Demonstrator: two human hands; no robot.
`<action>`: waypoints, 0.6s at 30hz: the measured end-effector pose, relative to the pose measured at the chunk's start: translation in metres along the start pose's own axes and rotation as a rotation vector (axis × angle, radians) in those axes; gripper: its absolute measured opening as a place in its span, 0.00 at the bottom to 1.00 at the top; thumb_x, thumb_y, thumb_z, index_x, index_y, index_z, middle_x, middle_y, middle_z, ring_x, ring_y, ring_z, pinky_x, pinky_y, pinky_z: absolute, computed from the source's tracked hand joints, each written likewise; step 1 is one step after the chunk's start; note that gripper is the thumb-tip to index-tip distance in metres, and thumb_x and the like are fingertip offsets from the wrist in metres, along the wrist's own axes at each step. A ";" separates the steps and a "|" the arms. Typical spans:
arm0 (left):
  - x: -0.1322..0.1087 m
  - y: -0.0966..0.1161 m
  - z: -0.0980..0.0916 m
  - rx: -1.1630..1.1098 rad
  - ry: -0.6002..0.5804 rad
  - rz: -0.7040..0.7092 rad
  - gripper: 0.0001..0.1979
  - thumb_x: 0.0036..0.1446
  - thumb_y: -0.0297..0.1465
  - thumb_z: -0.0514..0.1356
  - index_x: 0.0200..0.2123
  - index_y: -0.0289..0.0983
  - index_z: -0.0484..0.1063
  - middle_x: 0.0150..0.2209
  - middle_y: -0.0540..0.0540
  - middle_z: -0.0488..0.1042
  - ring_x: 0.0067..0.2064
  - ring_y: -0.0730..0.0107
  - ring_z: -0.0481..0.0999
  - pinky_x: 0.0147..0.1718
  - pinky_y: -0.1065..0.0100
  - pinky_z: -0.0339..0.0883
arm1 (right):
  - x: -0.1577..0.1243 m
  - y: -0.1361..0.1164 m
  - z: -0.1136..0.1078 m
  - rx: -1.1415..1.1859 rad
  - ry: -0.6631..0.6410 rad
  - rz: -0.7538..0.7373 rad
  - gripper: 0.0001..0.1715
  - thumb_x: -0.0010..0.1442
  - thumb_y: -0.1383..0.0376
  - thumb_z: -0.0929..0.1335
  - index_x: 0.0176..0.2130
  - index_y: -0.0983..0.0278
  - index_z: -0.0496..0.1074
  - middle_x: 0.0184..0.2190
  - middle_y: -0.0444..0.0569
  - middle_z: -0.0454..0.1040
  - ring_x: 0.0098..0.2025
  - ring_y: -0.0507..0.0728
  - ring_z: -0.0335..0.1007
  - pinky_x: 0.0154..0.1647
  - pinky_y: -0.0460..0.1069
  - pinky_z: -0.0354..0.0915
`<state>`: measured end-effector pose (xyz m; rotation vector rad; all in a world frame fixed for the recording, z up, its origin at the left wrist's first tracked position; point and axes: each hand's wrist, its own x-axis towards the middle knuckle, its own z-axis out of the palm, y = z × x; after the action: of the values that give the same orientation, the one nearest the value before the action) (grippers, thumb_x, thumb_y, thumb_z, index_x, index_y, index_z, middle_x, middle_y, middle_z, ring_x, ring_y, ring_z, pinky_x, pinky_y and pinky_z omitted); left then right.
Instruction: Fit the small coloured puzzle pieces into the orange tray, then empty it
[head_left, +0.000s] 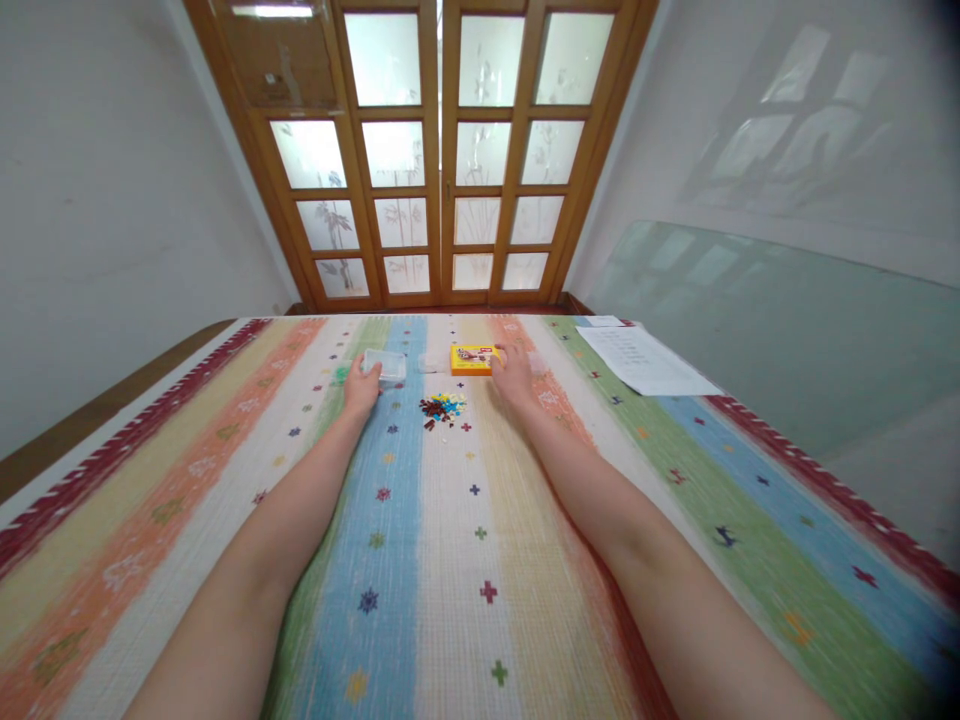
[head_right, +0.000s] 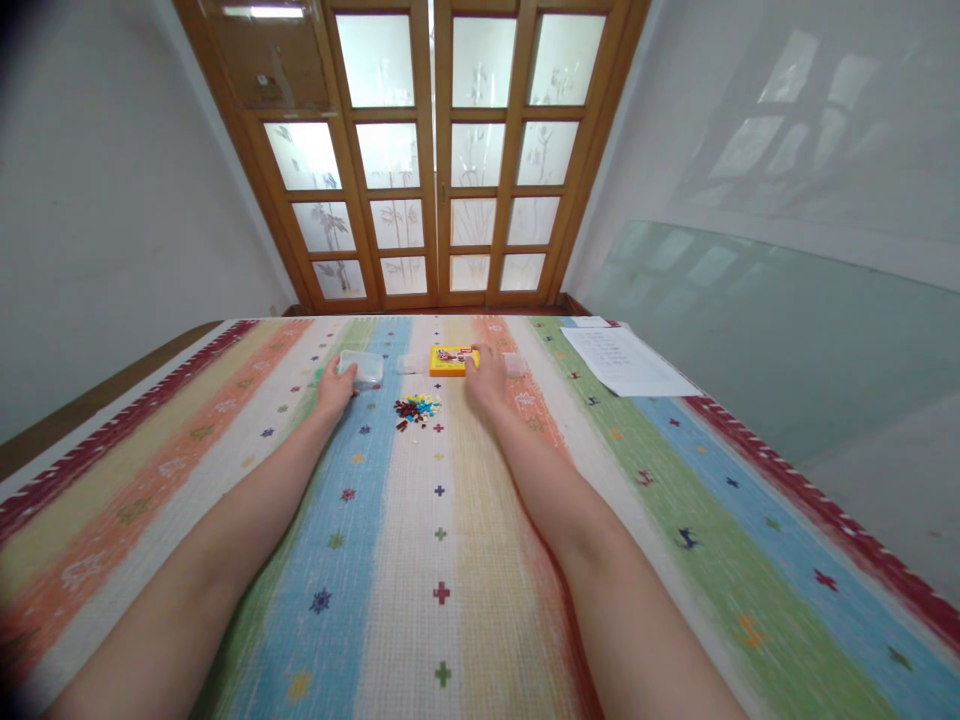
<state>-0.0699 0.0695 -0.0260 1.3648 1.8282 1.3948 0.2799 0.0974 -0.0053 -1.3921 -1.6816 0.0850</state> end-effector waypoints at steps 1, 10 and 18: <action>0.001 -0.001 0.000 0.034 0.023 0.007 0.35 0.67 0.42 0.60 0.71 0.35 0.59 0.49 0.38 0.80 0.38 0.60 0.82 0.43 0.61 0.75 | 0.002 0.004 -0.002 -0.033 0.000 0.031 0.21 0.68 0.62 0.62 0.54 0.65 0.74 0.55 0.60 0.74 0.58 0.66 0.68 0.63 0.61 0.64; -0.006 0.017 0.007 0.271 0.102 0.051 0.31 0.67 0.46 0.58 0.67 0.35 0.65 0.53 0.30 0.80 0.57 0.43 0.79 0.58 0.49 0.67 | 0.002 0.019 -0.007 -0.290 -0.028 0.212 0.21 0.69 0.61 0.62 0.54 0.66 0.78 0.53 0.64 0.75 0.56 0.69 0.68 0.60 0.62 0.59; -0.010 0.036 0.022 0.594 0.089 0.101 0.30 0.68 0.44 0.57 0.67 0.32 0.64 0.60 0.24 0.72 0.58 0.39 0.77 0.54 0.50 0.69 | -0.002 0.026 -0.016 -0.418 -0.188 0.033 0.23 0.73 0.60 0.60 0.54 0.64 0.78 0.53 0.65 0.76 0.57 0.70 0.68 0.60 0.62 0.59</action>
<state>-0.0324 0.0698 -0.0034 1.7117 2.3816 1.0014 0.3099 0.0982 -0.0123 -1.7657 -1.9063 -0.1290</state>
